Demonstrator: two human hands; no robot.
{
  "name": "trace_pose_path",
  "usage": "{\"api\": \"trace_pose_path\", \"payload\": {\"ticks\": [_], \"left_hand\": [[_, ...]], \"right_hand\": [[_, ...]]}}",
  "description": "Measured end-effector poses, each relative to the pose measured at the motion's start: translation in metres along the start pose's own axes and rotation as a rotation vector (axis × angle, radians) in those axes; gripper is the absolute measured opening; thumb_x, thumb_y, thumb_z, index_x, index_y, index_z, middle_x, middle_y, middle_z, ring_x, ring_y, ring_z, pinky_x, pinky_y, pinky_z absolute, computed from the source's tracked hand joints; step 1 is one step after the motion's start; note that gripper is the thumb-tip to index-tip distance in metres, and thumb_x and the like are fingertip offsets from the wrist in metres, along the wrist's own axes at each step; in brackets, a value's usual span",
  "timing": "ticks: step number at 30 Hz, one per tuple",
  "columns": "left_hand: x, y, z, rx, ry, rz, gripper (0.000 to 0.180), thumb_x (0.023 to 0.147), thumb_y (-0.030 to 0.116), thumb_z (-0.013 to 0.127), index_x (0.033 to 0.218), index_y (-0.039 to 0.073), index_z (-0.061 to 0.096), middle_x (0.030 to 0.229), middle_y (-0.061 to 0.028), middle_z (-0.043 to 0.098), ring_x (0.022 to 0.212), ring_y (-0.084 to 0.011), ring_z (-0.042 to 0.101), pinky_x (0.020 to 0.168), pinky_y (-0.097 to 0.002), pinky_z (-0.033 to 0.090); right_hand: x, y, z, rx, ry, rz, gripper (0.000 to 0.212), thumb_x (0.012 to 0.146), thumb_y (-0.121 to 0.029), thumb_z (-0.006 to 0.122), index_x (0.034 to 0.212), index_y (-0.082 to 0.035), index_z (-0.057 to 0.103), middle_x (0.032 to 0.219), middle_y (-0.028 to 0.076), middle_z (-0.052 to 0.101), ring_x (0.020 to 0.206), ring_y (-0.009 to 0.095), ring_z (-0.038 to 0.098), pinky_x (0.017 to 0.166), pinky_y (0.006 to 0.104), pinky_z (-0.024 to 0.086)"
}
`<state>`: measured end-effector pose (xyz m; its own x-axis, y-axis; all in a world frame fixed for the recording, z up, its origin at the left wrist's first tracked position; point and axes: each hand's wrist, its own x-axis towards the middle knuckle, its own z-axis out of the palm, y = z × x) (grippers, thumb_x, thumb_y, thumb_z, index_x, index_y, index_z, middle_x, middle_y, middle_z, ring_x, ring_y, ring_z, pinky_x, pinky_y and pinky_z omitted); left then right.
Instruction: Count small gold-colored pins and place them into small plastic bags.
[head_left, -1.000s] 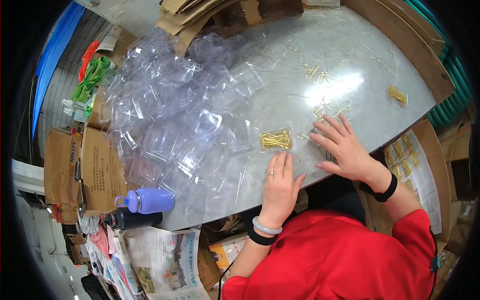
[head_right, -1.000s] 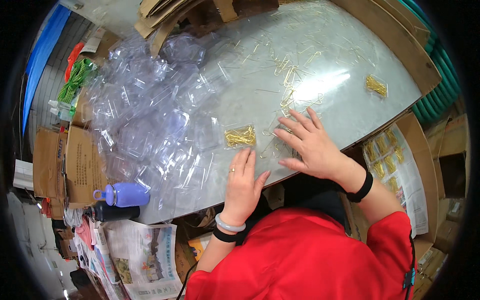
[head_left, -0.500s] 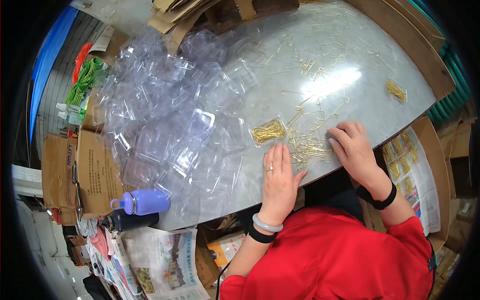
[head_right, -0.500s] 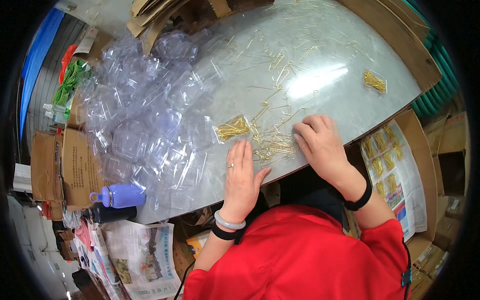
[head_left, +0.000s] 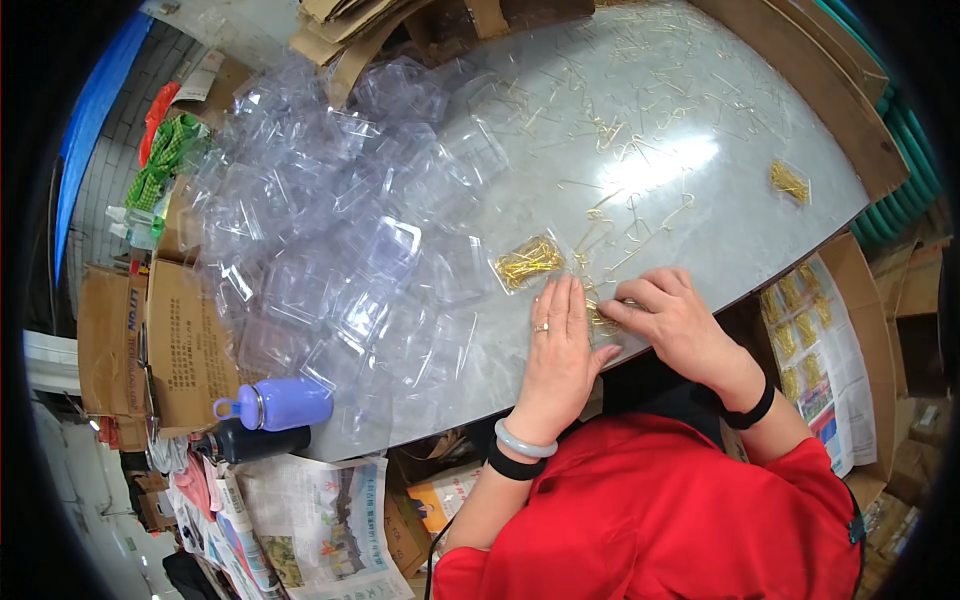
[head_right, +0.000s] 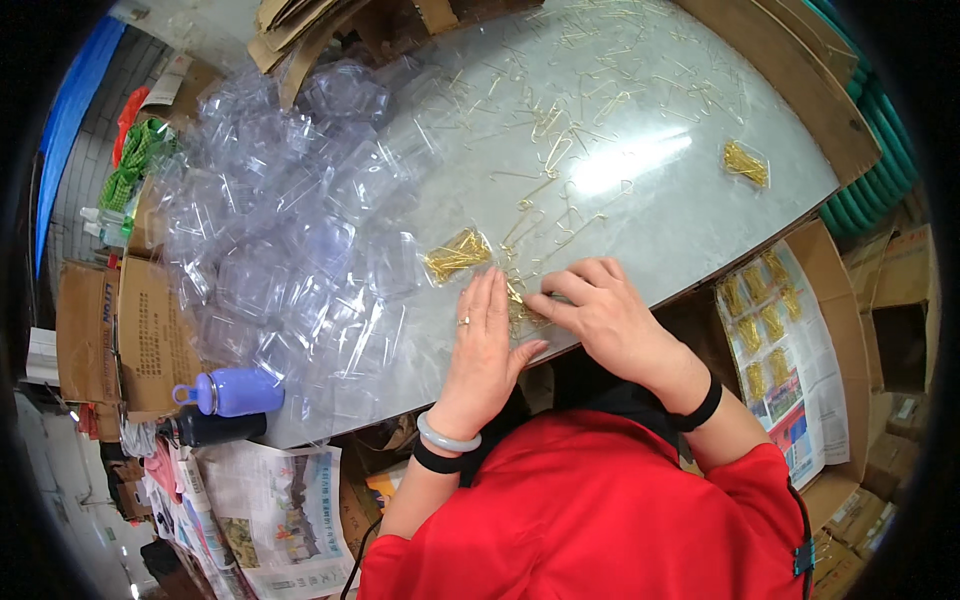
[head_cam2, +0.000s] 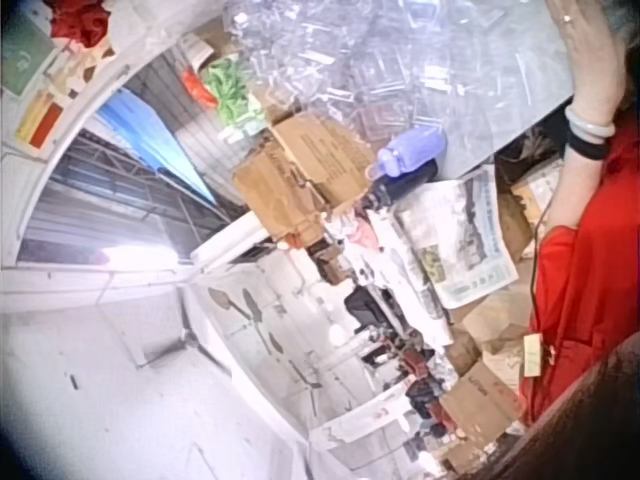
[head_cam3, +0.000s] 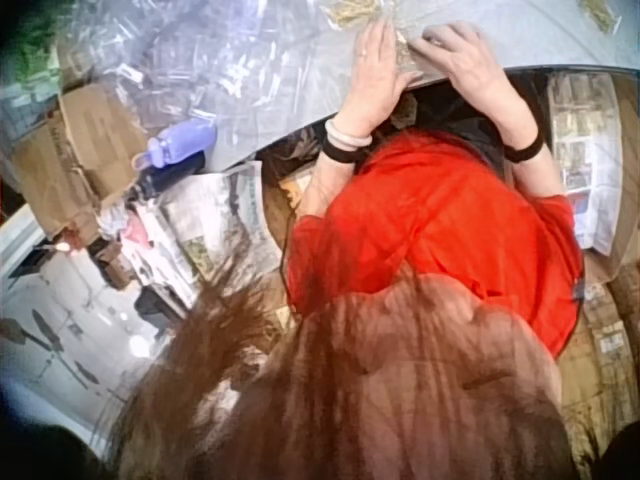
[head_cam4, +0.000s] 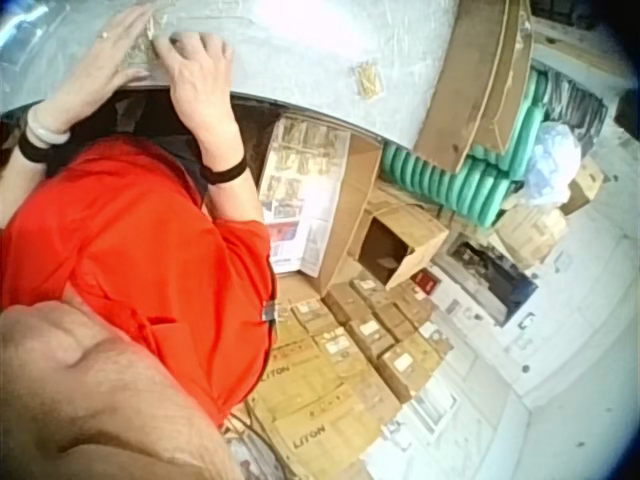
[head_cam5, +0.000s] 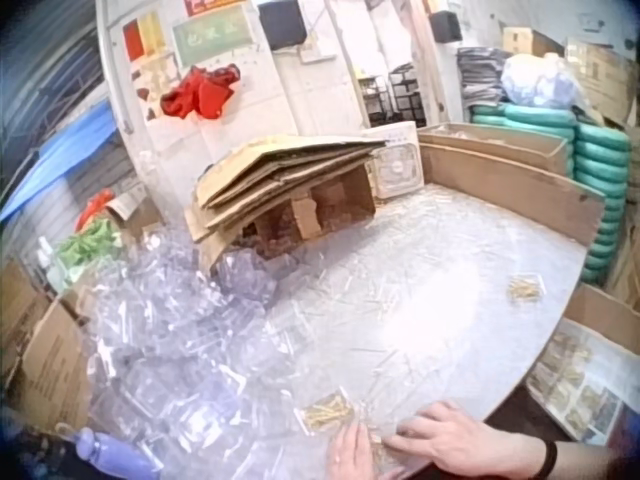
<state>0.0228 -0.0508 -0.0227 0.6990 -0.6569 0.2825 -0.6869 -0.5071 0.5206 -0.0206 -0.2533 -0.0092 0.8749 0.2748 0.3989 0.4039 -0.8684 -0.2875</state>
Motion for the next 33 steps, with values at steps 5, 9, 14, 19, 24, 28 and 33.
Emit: {"api": "trace_pose_path", "payload": {"ticks": [5,9,14,19,24,28,33], "left_hand": [[-0.001,0.001,0.003,0.062,0.013,0.006,0.077,0.087,0.021,0.074,0.148,-0.007,0.037,0.147,-0.0241,0.041,0.141,-0.0429,0.036,0.119,-0.0547,0.029],[0.0,0.0,0.003,0.092,0.022,0.037,0.061,0.092,0.021,0.07,0.144,-0.001,0.047,0.145,-0.0169,0.047,0.139,-0.0414,0.039,0.118,-0.0569,0.029],[-0.001,0.001,0.0,0.108,-0.012,0.075,0.054,0.092,0.02,0.069,0.14,0.001,0.052,0.142,-0.0136,0.051,0.139,-0.0386,0.041,0.118,-0.0573,0.029],[-0.004,0.001,0.004,0.075,0.023,0.09,0.053,0.092,0.02,0.07,0.138,0.001,0.054,0.141,-0.0141,0.052,0.138,-0.0379,0.042,0.118,-0.0571,0.029],[-0.007,-0.001,0.004,0.006,0.094,0.068,0.058,0.088,0.022,0.075,0.136,-0.002,0.053,0.139,-0.0206,0.05,0.134,-0.0416,0.044,0.115,-0.0548,0.034],[-0.01,0.001,0.001,-0.036,0.148,0.011,0.067,0.082,0.026,0.08,0.135,-0.004,0.053,0.135,-0.0219,0.051,0.129,-0.0443,0.046,0.112,-0.0531,0.038],[-0.01,0.0,0.004,-0.012,0.194,0.017,0.072,0.078,0.028,0.083,0.134,-0.006,0.052,0.133,-0.0221,0.051,0.128,-0.0439,0.046,0.111,-0.0529,0.039]], "right_hand": [[0.005,0.014,0.004,0.212,-0.06,-0.079,0.037,0.077,-0.004,0.065,0.114,-0.007,0.068,0.12,0.009,0.064,0.113,0.028,0.057,0.099,0.041,0.045],[0.015,0.026,-0.002,-0.107,0.22,0.143,0.037,0.078,-0.001,0.063,0.114,-0.007,0.068,0.121,0.011,0.065,0.109,0.031,0.059,0.096,0.0427,0.047],[0.011,0.02,0.009,-0.165,0.131,0.256,0.032,0.078,-0.001,0.062,0.109,-0.006,0.067,0.11,0.011,0.064,0.1,0.031,0.06,0.084,0.0388,0.05],[0.015,0.008,0.013,0.114,0.178,0.18,0.031,0.079,0.002,0.061,0.109,-0.003,0.067,0.107,0.013,0.064,0.098,0.033,0.059,0.085,0.0401,0.05],[0.011,0.026,-0.002,-0.095,0.257,0.338,0.029,0.087,-0.007,0.066,0.116,-0.004,0.065,0.115,0.015,0.063,0.107,0.036,0.056,0.094,0.0456,0.045],[0.003,0.016,-0.011,-0.168,0.052,0.353,0.035,0.09,-0.014,0.068,0.124,-0.006,0.062,0.122,0.013,0.061,0.111,0.035,0.054,0.098,0.0463,0.042],[0.005,0.005,-0.022,0.056,-0.105,0.113,0.042,0.086,-0.004,0.061,0.128,-0.005,0.061,0.126,0.014,0.062,0.115,0.033,0.055,0.1,0.0429,0.043]]}}
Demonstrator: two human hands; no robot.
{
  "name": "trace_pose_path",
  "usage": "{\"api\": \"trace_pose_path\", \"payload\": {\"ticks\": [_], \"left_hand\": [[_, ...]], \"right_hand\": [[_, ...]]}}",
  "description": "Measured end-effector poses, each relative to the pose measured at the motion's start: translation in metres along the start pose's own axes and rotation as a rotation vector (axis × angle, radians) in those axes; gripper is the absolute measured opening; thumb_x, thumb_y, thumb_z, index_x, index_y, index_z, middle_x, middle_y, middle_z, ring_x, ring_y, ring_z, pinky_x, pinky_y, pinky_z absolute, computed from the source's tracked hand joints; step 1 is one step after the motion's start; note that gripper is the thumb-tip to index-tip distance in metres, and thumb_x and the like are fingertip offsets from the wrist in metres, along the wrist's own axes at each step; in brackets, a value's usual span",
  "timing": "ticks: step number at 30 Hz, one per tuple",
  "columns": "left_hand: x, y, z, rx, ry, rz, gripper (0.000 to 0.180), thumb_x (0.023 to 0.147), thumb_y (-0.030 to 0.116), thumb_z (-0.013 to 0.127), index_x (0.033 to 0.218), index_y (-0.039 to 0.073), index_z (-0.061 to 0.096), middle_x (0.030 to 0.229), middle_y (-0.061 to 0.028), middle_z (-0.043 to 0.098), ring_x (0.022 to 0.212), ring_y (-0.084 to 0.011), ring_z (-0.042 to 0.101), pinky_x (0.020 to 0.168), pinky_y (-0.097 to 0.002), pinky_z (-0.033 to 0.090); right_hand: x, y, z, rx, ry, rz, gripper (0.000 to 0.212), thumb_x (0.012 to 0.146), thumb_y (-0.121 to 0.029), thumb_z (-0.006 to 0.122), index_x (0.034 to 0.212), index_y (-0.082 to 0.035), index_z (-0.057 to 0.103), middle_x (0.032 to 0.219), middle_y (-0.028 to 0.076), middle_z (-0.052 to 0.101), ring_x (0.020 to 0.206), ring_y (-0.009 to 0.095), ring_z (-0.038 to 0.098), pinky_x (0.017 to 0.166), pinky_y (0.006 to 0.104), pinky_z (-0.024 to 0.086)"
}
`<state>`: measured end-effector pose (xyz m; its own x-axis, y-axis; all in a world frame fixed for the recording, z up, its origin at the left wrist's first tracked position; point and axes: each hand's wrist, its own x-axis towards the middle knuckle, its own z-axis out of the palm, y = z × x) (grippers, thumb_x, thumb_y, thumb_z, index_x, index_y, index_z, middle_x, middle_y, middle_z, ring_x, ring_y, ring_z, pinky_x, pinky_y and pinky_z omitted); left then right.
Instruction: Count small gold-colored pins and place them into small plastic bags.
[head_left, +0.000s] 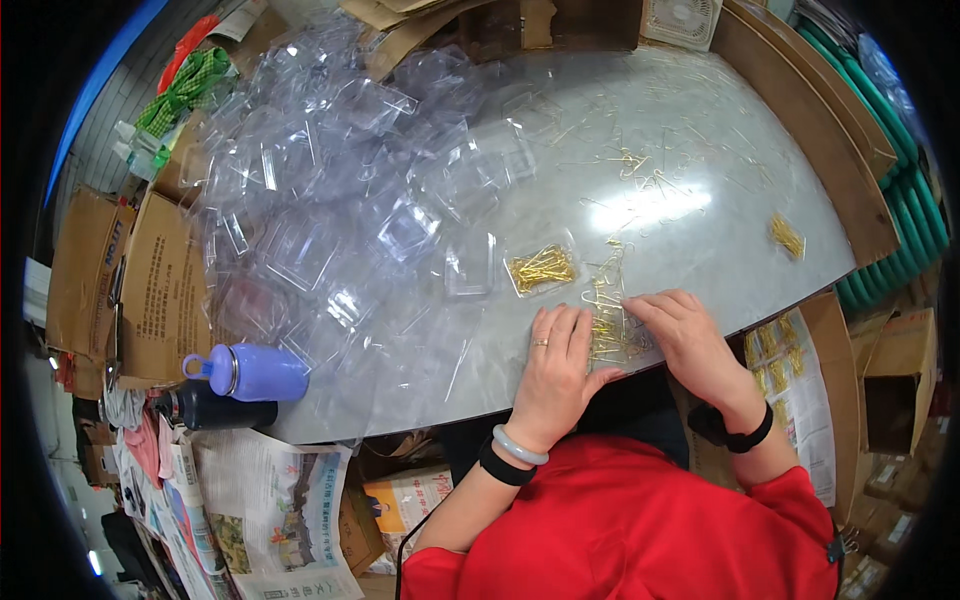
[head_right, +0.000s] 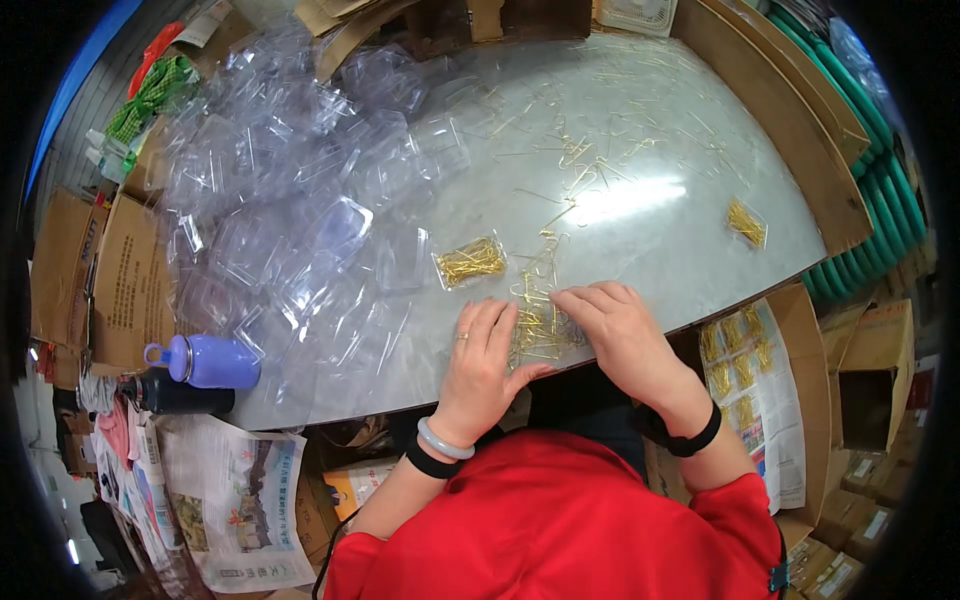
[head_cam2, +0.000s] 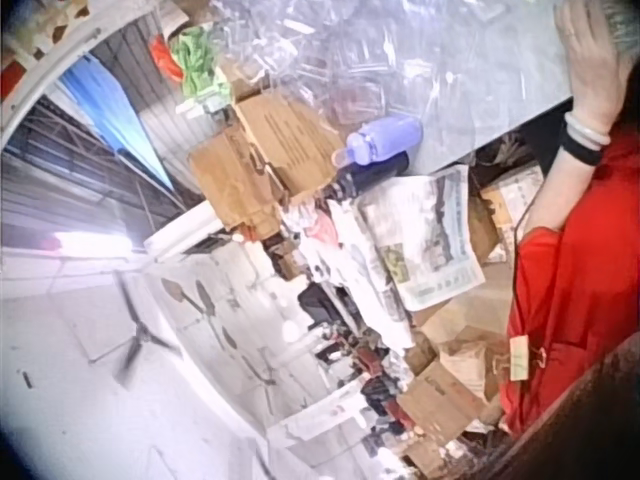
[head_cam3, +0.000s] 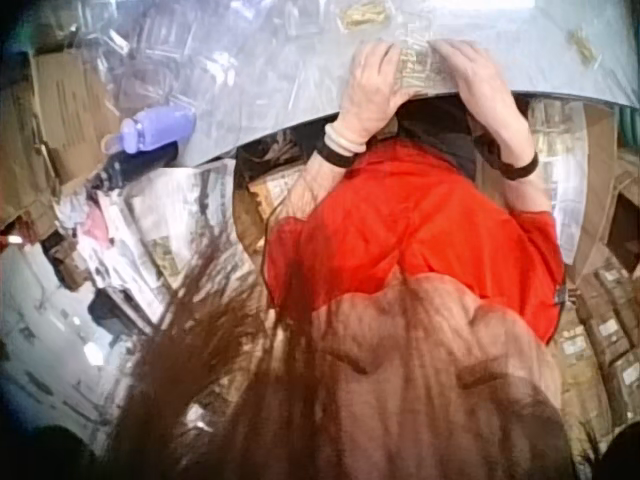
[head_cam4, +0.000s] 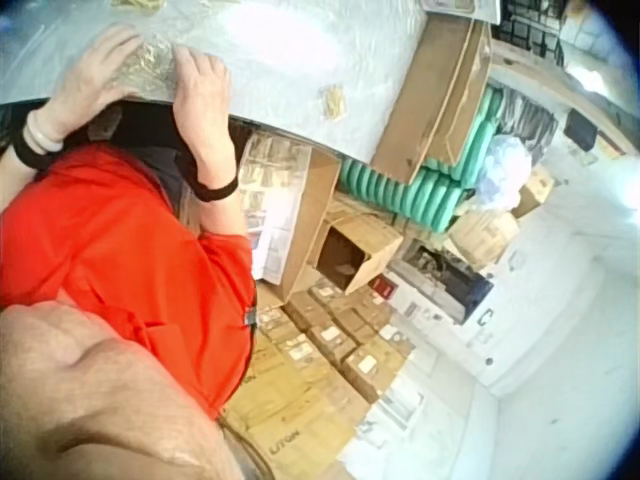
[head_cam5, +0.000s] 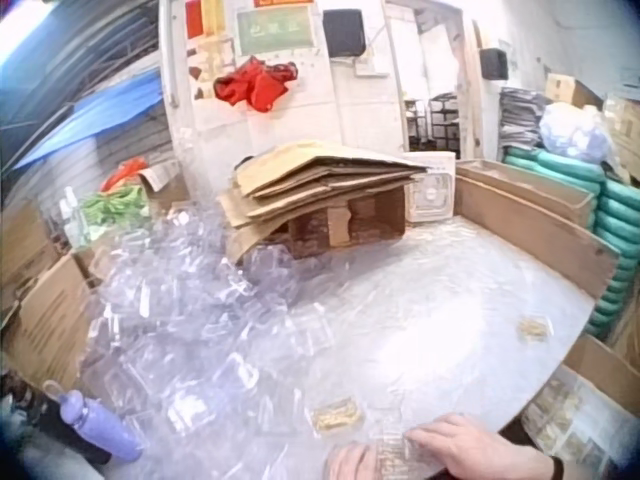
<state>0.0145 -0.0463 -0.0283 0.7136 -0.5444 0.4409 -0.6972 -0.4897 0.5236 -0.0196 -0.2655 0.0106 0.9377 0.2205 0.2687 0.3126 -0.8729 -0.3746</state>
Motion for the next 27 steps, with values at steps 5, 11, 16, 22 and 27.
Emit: {"api": "trace_pose_path", "payload": {"ticks": [5,11,16,22,27], "left_hand": [[0.0,-0.003,-0.001,0.021,-0.041,0.02,0.067,0.08,0.028,0.081,0.134,-0.004,0.055,0.135,-0.0193,0.053,0.129,-0.0413,0.046,0.113,-0.0539,0.036],[0.007,-0.001,-0.004,0.054,-0.104,0.097,0.057,0.085,0.025,0.076,0.133,0.001,0.057,0.136,-0.0135,0.056,0.13,-0.0394,0.046,0.116,-0.0556,0.032],[0.004,0.0,-0.002,0.053,-0.117,0.08,0.056,0.086,0.023,0.075,0.134,0.001,0.056,0.136,-0.015,0.053,0.131,-0.039,0.045,0.116,-0.0558,0.032],[0.007,0.001,-0.002,-0.001,-0.082,0.066,0.061,0.087,0.021,0.074,0.138,-0.001,0.051,0.139,-0.0202,0.045,0.133,-0.0406,0.041,0.117,-0.0539,0.031],[0.006,-0.001,0.0,0.033,-0.12,0.044,0.062,0.087,0.023,0.074,0.138,-0.004,0.051,0.139,-0.0202,0.046,0.134,-0.0417,0.041,0.117,-0.0539,0.032]], "right_hand": [[0.052,0.02,-0.015,-0.306,-0.014,-0.296,0.048,0.081,-0.006,0.059,0.129,-0.007,0.061,0.122,0.014,0.062,0.107,0.03,0.057,0.094,0.0385,0.046],[0.065,0.033,0.004,-0.314,-0.177,-0.191,0.02,0.087,-0.012,0.065,0.107,-0.008,0.066,0.099,0.009,0.062,0.097,0.027,0.06,0.085,0.0389,0.049],[0.049,0.022,0.008,-0.122,-0.158,-0.11,0.013,0.088,-0.013,0.064,0.099,-0.007,0.066,0.091,0.01,0.062,0.089,0.031,0.063,0.077,0.044,0.052],[0.05,0.042,0.0,0.068,-0.047,-0.075,0.02,0.087,-0.006,0.063,0.106,-0.003,0.069,0.101,0.013,0.064,0.099,0.033,0.062,0.085,0.0424,0.052],[0.053,0.058,0.002,-0.222,0.069,0.033,0.028,0.087,-0.006,0.065,0.115,-0.003,0.066,0.112,0.016,0.062,0.103,0.036,0.06,0.091,0.0432,0.049]]}}
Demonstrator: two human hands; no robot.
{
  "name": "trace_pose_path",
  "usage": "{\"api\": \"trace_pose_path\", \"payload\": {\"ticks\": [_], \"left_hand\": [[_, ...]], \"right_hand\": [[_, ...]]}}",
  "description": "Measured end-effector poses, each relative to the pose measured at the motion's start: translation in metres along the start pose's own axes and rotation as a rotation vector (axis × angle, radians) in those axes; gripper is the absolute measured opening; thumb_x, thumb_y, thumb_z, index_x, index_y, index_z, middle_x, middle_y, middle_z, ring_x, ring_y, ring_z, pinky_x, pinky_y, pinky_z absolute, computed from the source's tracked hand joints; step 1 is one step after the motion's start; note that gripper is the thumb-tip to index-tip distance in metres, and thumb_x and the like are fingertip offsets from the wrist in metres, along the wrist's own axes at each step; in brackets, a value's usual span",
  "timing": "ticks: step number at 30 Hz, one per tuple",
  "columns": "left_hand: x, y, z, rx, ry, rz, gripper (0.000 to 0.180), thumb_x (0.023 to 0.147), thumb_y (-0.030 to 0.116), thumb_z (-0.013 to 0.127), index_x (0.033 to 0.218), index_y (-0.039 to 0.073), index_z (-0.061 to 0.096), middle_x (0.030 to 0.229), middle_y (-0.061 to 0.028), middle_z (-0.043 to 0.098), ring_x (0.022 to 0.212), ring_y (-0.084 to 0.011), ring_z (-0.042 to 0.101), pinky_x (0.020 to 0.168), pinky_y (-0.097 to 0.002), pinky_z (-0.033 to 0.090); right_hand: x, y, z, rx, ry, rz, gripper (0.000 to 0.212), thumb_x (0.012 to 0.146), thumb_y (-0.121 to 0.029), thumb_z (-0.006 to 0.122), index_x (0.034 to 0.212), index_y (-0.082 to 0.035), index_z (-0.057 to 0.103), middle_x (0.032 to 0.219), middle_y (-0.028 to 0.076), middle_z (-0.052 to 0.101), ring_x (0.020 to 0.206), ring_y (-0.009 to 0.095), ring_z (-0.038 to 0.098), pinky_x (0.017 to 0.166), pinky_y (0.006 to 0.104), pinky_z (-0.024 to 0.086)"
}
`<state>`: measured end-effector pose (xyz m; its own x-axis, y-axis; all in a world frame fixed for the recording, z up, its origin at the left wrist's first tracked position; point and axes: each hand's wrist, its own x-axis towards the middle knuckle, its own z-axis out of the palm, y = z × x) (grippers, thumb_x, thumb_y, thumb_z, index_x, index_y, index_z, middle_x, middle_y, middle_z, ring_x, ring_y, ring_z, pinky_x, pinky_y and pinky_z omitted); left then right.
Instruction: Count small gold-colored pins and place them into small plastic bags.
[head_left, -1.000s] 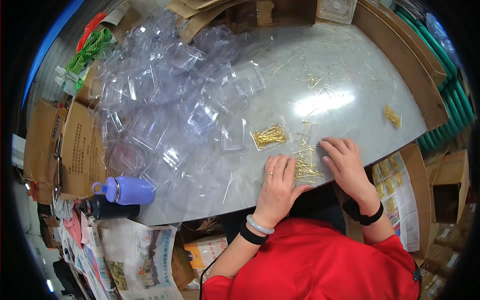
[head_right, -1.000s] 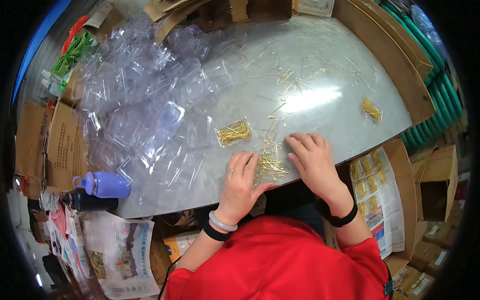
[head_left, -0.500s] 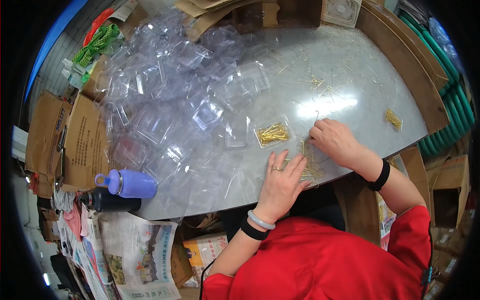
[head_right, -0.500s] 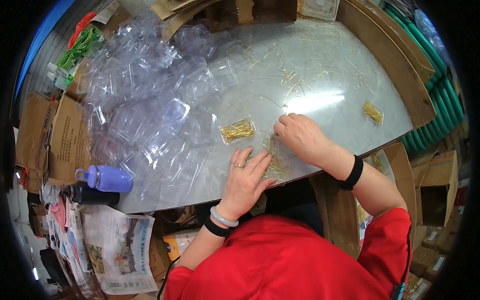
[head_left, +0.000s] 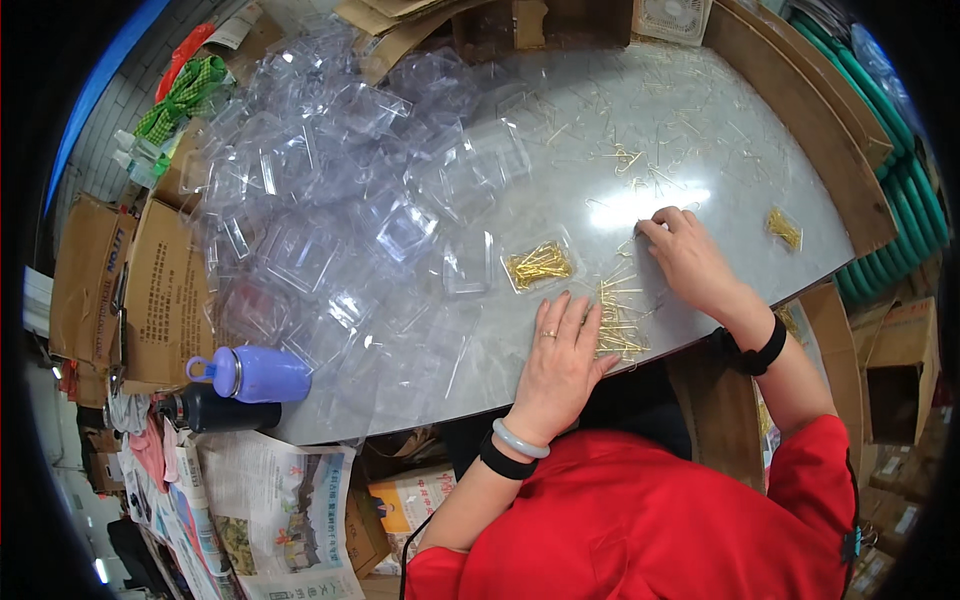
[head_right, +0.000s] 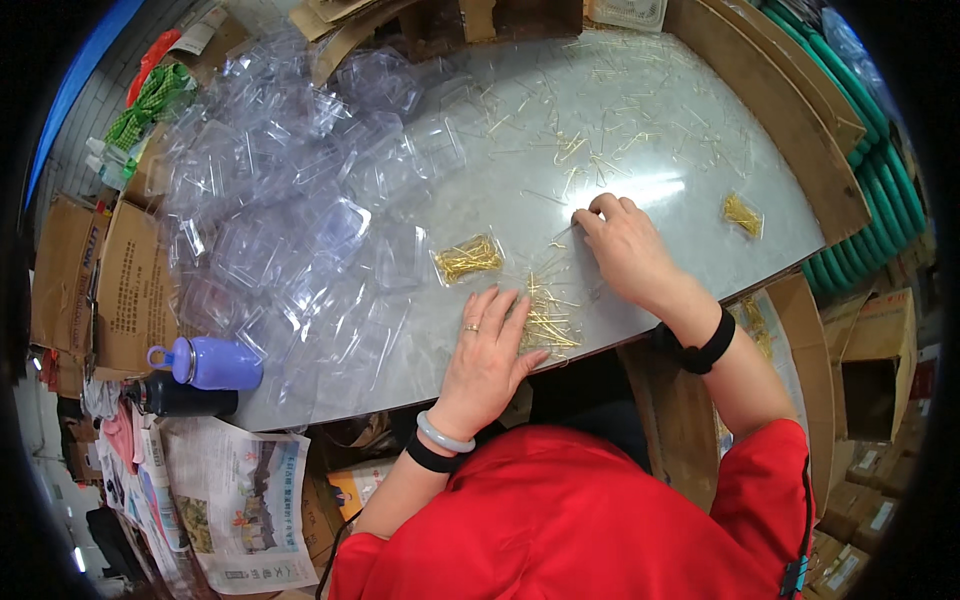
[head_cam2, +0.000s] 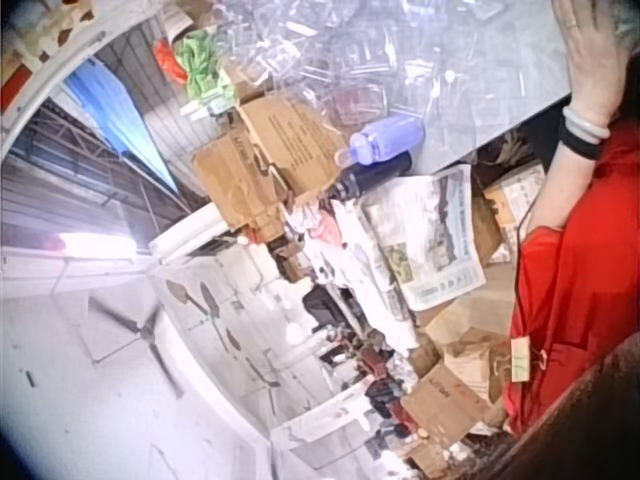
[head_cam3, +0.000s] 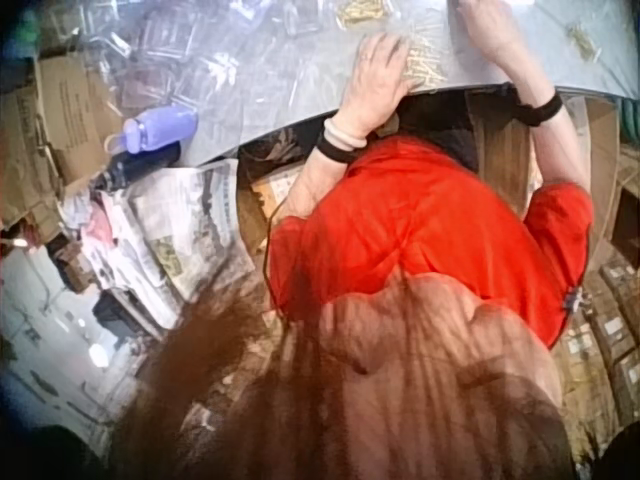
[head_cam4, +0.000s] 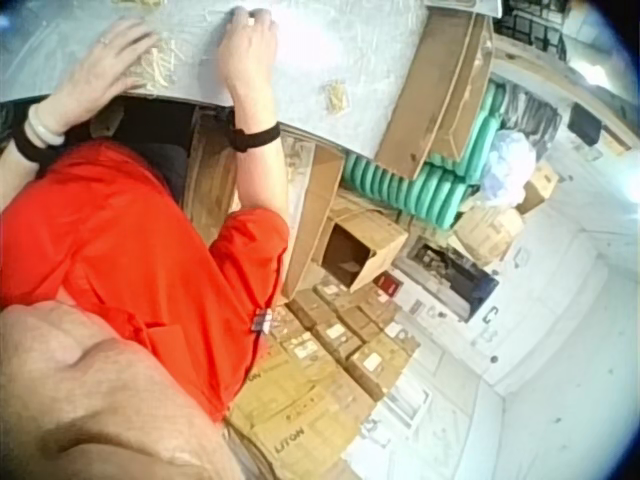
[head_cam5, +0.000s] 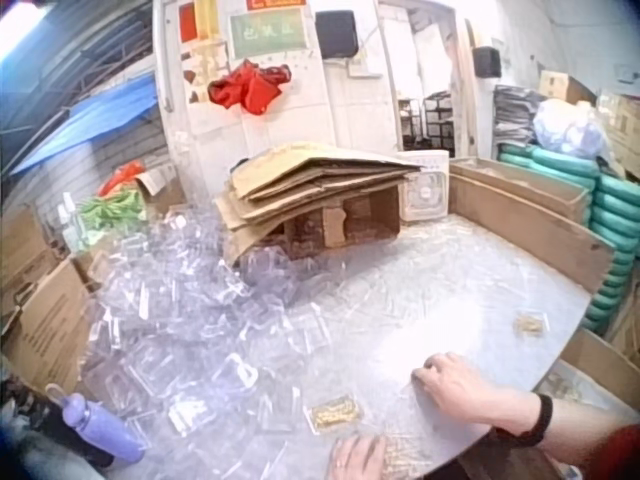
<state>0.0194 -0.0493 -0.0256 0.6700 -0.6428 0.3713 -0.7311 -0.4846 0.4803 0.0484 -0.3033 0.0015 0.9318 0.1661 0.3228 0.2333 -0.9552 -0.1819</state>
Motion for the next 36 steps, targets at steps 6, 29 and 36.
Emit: {"api": "trace_pose_path", "payload": {"ticks": [6,29,36], "left_hand": [[-0.002,0.0,0.0,0.008,-0.018,-0.009,0.062,0.087,0.024,0.074,0.138,-0.004,0.051,0.14,-0.0212,0.046,0.135,-0.0427,0.04,0.116,-0.0542,0.032],[-0.001,0.002,0.001,0.027,-0.002,0.001,0.062,0.092,0.021,0.069,0.144,-0.003,0.045,0.145,-0.0229,0.044,0.138,-0.042,0.04,0.117,-0.0516,0.033],[-0.001,0.0,0.003,0.047,-0.01,0.033,0.064,0.09,0.019,0.071,0.143,-0.005,0.045,0.144,-0.0238,0.043,0.134,-0.0439,0.042,0.115,-0.0511,0.036]], "right_hand": [[-0.025,-0.024,-0.011,0.081,0.011,0.062,0.037,0.087,-0.011,0.07,0.123,-0.007,0.061,0.11,0.015,0.062,0.102,0.033,0.059,0.09,0.0426,0.049],[0.006,-0.037,-0.004,0.31,-0.297,-0.303,0.012,0.086,-0.007,0.061,0.098,-0.004,0.062,0.097,0.013,0.061,0.089,0.034,0.064,0.076,0.0426,0.054],[0.011,-0.015,-0.001,0.029,-0.049,0.086,0.015,0.088,-0.012,0.065,0.101,-0.004,0.063,0.102,0.014,0.062,0.096,0.035,0.062,0.081,0.0446,0.052]]}}
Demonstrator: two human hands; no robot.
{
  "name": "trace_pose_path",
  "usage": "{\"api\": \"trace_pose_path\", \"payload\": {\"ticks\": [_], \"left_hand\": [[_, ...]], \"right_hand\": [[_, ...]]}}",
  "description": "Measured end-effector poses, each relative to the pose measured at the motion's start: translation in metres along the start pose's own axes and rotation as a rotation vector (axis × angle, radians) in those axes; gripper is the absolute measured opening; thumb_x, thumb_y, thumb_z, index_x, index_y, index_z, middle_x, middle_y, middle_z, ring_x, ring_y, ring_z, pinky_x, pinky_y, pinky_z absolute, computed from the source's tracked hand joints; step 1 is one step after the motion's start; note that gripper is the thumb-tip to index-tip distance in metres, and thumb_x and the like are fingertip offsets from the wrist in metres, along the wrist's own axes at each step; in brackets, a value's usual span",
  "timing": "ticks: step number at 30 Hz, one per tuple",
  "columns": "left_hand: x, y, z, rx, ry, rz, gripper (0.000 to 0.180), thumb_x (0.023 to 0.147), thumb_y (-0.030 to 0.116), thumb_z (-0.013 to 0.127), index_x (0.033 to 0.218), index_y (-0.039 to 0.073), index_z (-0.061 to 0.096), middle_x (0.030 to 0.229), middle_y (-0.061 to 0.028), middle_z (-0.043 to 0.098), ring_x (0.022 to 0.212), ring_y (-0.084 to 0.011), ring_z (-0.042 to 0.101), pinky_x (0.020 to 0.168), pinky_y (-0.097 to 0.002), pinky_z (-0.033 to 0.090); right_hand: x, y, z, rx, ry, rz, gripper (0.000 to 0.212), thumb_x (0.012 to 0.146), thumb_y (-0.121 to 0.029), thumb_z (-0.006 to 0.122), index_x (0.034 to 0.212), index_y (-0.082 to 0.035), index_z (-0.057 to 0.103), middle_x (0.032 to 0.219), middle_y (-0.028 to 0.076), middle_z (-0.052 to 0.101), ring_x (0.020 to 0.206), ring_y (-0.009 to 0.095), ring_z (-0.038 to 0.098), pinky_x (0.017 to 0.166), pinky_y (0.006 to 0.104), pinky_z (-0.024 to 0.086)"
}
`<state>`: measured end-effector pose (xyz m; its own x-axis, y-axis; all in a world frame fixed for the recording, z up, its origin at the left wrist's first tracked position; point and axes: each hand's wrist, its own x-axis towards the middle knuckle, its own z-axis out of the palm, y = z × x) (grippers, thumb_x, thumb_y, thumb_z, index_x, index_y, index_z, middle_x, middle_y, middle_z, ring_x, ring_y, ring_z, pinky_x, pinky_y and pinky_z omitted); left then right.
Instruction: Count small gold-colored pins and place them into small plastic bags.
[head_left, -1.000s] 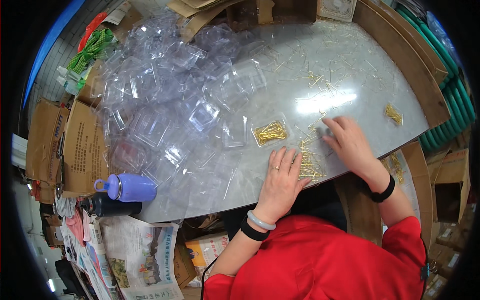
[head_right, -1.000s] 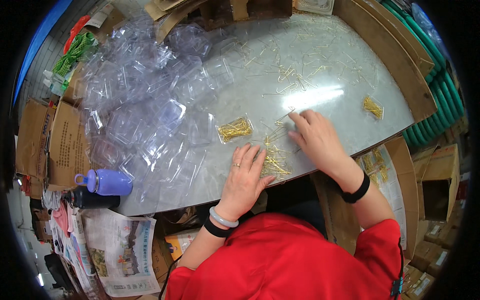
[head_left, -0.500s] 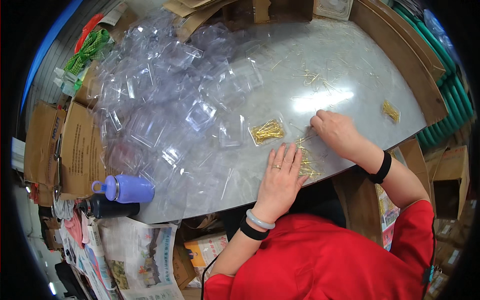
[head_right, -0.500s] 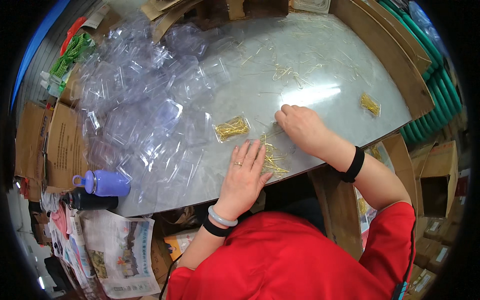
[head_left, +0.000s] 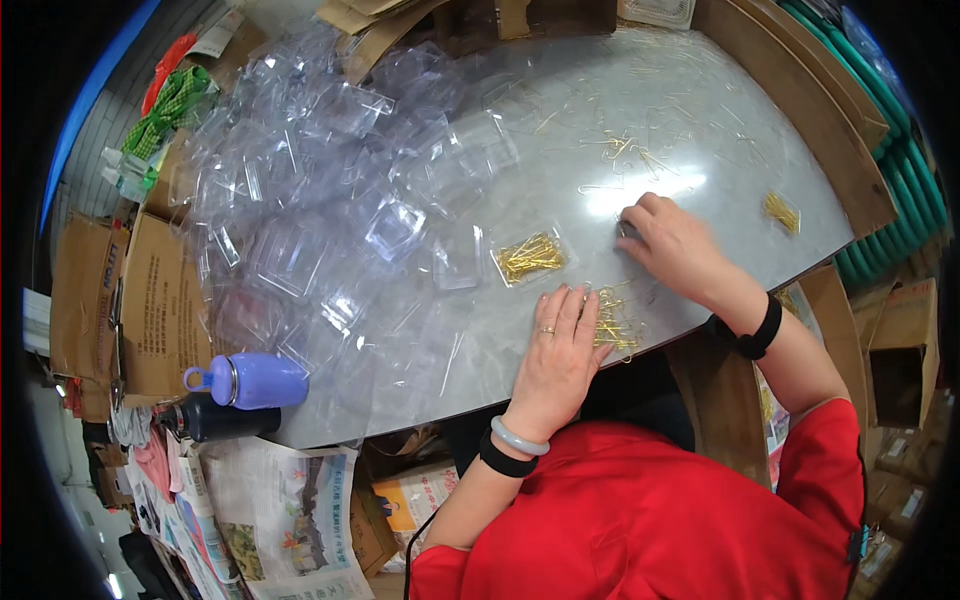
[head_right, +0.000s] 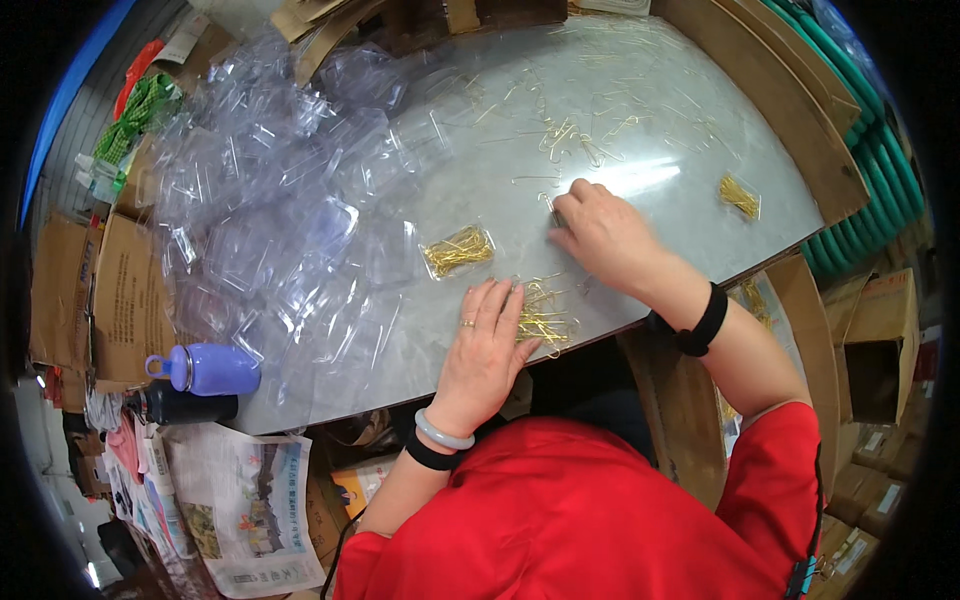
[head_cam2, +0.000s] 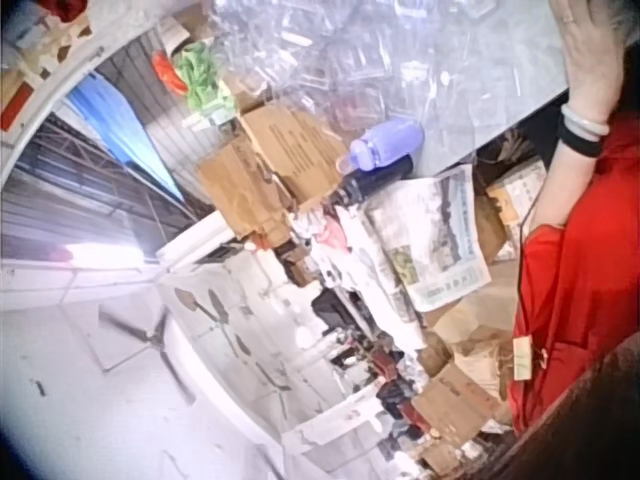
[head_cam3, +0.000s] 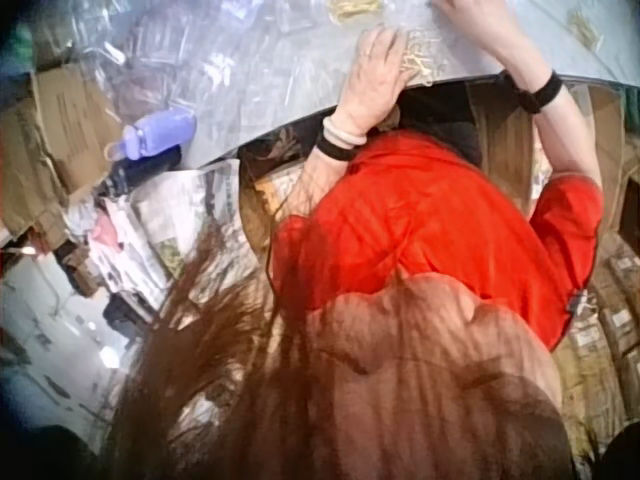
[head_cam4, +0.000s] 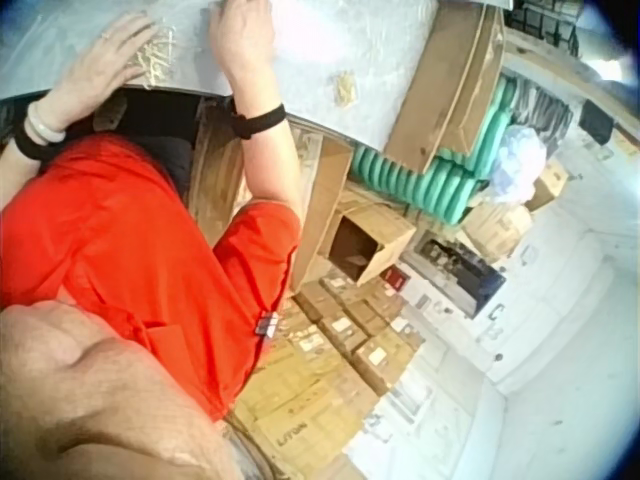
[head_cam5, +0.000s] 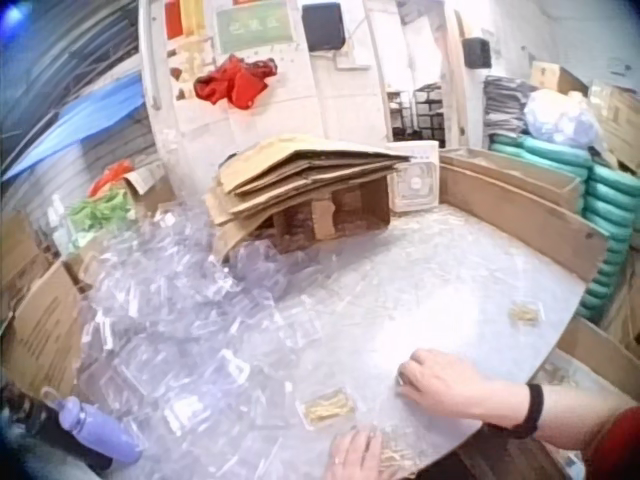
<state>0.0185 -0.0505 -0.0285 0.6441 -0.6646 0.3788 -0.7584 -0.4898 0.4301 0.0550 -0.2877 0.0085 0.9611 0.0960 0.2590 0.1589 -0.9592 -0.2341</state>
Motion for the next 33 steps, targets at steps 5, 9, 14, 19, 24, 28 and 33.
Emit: {"api": "trace_pose_path", "payload": {"ticks": [5,9,14,19,24,28,33], "left_hand": [[0.001,0.004,-0.001,0.005,-0.009,-0.003,0.065,0.091,0.02,0.071,0.144,-0.006,0.044,0.146,-0.0238,0.043,0.136,-0.0445,0.04,0.115,-0.0515,0.036],[0.0,0.005,0.0,-0.009,0.028,-0.048,0.065,0.093,0.022,0.069,0.146,-0.005,0.042,0.148,-0.0235,0.042,0.14,-0.0449,0.037,0.116,-0.0535,0.033],[0.001,0.002,0.001,0.056,-0.043,-0.04,0.065,0.094,0.022,0.068,0.147,-0.004,0.041,0.15,-0.0233,0.04,0.14,-0.0452,0.037,0.117,-0.0559,0.03],[0.008,0.009,0.001,0.057,-0.063,-0.093,0.064,0.093,0.021,0.069,0.145,-0.005,0.041,0.143,-0.023,0.042,0.138,-0.0453,0.038,0.117,-0.0561,0.03],[0.008,0.01,0.003,-0.004,-0.002,-0.142,0.067,0.09,0.018,0.073,0.144,-0.006,0.041,0.139,-0.0232,0.042,0.139,-0.0456,0.035,0.114,-0.0521,0.035],[0.008,0.004,0.002,-0.048,-0.003,-0.115,0.065,0.089,0.017,0.074,0.142,-0.007,0.044,0.142,-0.024,0.042,0.138,-0.0453,0.037,0.112,-0.0497,0.037],[0.008,-0.001,0.003,-0.04,-0.066,0.007,0.057,0.087,0.01,0.073,0.137,-0.006,0.05,0.144,-0.0227,0.044,0.134,-0.0439,0.042,0.115,-0.052,0.034]], "right_hand": [[-0.01,-0.004,0.006,0.095,-0.038,-0.434,0.03,0.079,-0.009,0.067,0.109,-0.004,0.065,0.102,0.011,0.061,0.101,0.03,0.059,0.088,0.0392,0.05],[-0.017,0.005,0.003,0.236,-0.192,-0.537,0.039,0.076,-0.002,0.063,0.115,-0.004,0.066,0.111,0.008,0.063,0.104,0.029,0.058,0.094,0.0386,0.048],[-0.029,0.021,-0.018,0.371,-0.35,-0.536,0.07,0.072,-0.02,0.071,0.138,-0.003,0.055,0.147,0.015,0.051,0.137,0.039,0.045,0.119,0.0488,0.031],[-0.05,-0.006,-0.017,0.295,-0.335,-0.473,0.093,0.072,-0.041,0.079,0.149,-0.003,0.042,0.152,0.018,0.045,0.143,0.042,0.037,0.122,0.0537,0.024],[-0.063,-0.004,0.012,0.386,-0.138,-0.413,0.065,0.081,-0.022,0.077,0.138,-0.003,0.052,0.142,0.016,0.054,0.136,0.037,0.046,0.117,0.0526,0.034],[-0.061,0.005,0.016,0.454,-0.108,-0.46,0.058,0.08,-0.01,0.076,0.133,-0.002,0.055,0.139,0.015,0.056,0.133,0.035,0.049,0.114,0.0497,0.039],[-0.06,-0.02,0.001,0.398,0.0,-0.388,0.06,0.081,-0.012,0.075,0.135,0.0,0.052,0.134,0.017,0.057,0.128,0.036,0.053,0.114,0.0455,0.04]]}}
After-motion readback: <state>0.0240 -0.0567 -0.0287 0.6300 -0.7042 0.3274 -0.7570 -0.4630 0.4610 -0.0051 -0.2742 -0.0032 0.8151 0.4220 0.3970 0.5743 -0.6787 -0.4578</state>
